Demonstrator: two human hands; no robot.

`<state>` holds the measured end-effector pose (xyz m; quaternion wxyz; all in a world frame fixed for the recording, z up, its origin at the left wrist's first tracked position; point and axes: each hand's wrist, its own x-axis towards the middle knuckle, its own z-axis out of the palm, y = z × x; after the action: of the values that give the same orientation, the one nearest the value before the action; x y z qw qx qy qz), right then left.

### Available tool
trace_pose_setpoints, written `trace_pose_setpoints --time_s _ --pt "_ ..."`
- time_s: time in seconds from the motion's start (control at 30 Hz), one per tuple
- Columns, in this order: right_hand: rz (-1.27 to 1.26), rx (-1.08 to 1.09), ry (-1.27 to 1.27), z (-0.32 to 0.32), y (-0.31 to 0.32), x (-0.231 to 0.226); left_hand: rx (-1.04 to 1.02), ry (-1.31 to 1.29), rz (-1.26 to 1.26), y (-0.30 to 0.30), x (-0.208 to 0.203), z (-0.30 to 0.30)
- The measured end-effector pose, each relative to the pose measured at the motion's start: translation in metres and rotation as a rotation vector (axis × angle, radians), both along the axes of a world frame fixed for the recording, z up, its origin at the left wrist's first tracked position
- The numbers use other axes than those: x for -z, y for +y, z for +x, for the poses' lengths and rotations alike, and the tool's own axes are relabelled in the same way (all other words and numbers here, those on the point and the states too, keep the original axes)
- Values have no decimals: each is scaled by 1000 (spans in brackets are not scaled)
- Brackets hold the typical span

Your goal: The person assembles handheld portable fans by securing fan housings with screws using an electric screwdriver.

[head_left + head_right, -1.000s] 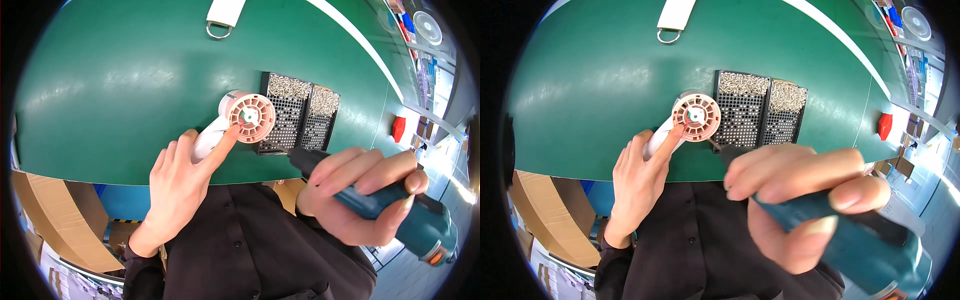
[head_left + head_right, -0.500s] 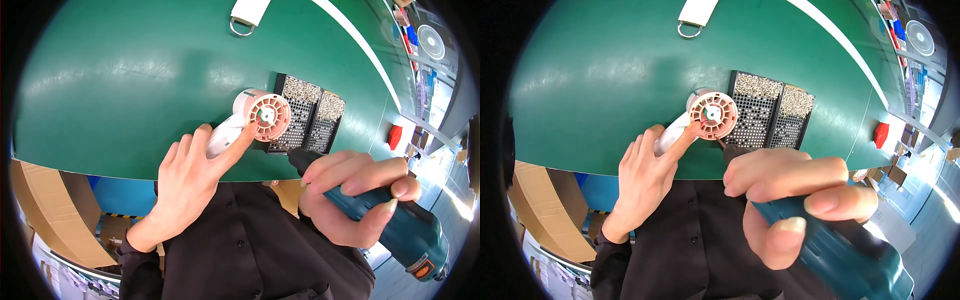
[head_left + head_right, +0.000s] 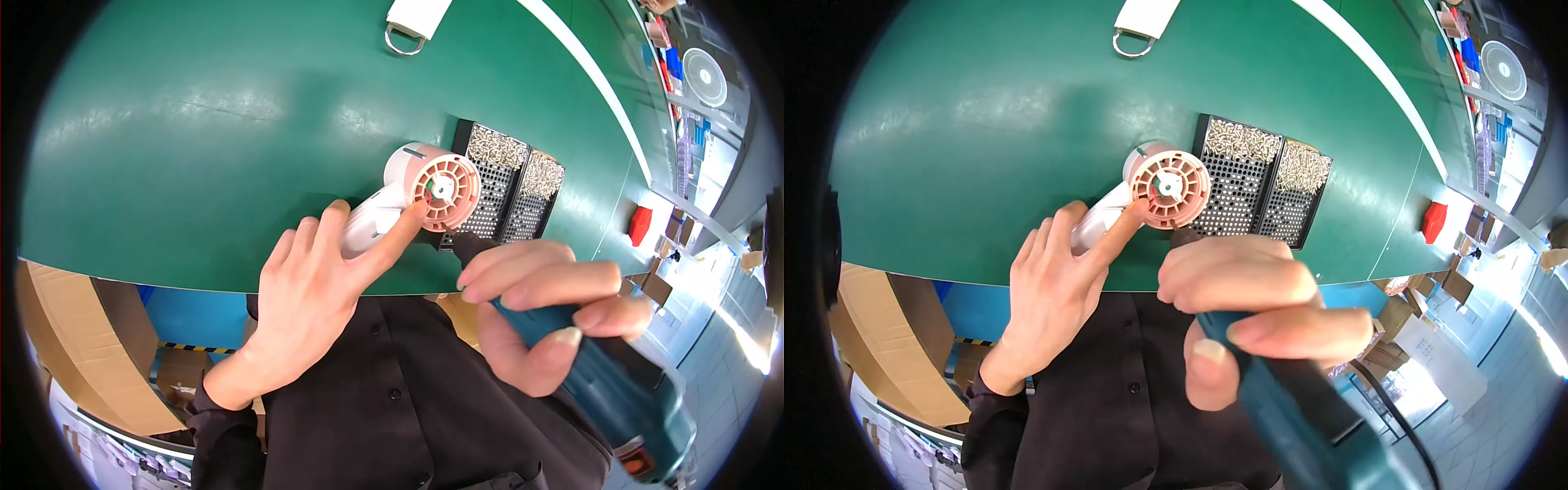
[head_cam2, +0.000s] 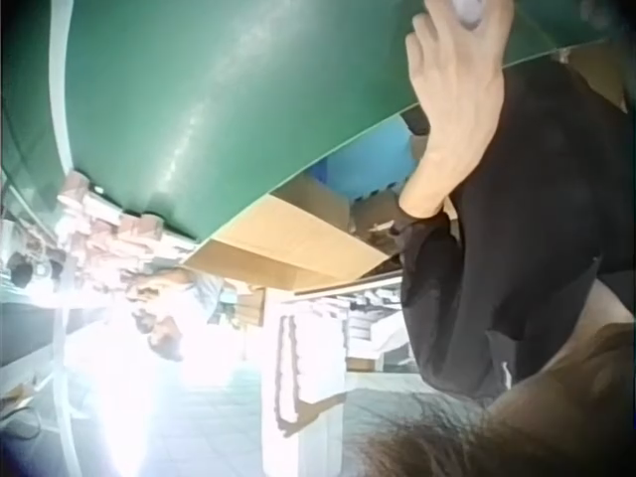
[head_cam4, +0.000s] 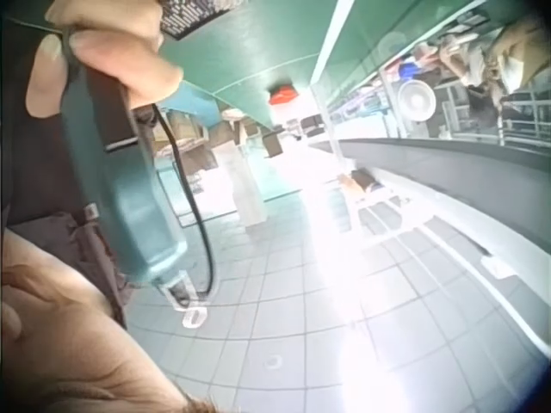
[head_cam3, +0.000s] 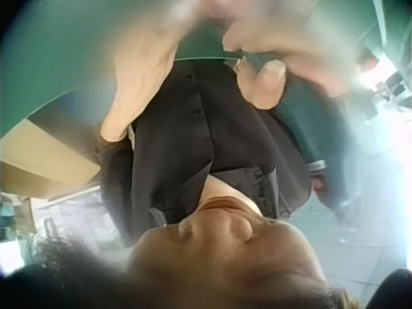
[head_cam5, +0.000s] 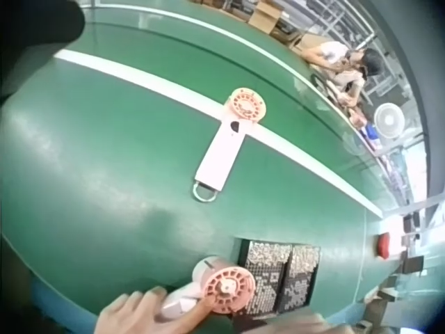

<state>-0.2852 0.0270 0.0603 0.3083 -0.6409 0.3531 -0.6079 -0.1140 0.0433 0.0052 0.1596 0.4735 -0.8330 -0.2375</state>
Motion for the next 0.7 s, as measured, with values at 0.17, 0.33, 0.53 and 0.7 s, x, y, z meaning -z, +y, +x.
trace_pose_setpoints --time_s 0.17,0.33,0.53,0.7 --pt "-61 -116 -12 -4 -3 4 6 -4 10 1 -5 0" --pt "-4 -37 -73 -1 0 4 -10 -18 -15 3 -3 -2" --pt "-120 -4 -169 -11 2 -11 -32 -36 -6 3 -6 -5" --pt "-10 176 -280 -40 -2 -13 -56 -72 -27 6 -15 -7"
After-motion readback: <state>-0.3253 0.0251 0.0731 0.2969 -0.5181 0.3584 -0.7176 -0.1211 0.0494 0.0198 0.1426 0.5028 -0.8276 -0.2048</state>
